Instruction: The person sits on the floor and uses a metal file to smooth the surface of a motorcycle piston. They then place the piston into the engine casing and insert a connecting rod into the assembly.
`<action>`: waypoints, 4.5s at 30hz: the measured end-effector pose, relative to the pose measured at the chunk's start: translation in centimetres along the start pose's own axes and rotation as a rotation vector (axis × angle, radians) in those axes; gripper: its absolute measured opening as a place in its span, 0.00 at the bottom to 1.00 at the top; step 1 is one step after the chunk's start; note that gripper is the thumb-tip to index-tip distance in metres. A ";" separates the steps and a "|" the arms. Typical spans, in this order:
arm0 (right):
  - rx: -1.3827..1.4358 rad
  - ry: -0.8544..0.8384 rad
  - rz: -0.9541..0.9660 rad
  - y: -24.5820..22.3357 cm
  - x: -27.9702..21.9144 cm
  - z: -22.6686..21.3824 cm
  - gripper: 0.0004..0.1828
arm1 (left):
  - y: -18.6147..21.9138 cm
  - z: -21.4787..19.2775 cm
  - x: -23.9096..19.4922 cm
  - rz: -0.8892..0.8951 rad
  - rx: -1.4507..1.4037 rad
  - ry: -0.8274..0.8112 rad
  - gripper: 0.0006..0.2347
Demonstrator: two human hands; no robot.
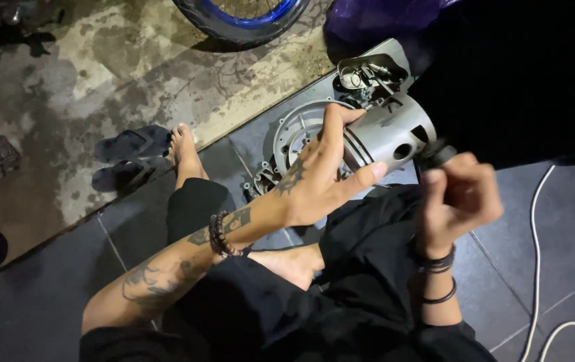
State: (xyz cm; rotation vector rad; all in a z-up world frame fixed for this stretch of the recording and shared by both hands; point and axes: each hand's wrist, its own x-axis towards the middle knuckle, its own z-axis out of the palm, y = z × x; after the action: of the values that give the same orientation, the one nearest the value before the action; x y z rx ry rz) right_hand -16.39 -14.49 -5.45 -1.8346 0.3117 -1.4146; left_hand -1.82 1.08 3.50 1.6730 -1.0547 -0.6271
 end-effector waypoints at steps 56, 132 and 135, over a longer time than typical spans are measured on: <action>0.053 -0.236 0.369 5.5 1.3 -0.8 0.18 | -2.9 1.6 0.7 0.562 0.796 0.097 0.37; -0.878 -1.268 -0.471 11.9 7.8 0.9 0.12 | -28.5 4.9 -0.3 0.045 0.476 0.295 0.27; -0.902 -1.253 -0.606 15.7 8.2 4.0 0.12 | -30.7 7.1 1.9 0.055 0.488 0.295 0.26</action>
State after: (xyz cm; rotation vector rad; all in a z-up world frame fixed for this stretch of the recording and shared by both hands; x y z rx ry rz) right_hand -5.83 -28.21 -11.01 -3.3358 -0.3590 -0.1018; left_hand 3.88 -0.87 -27.46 2.0682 -1.0862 -0.0750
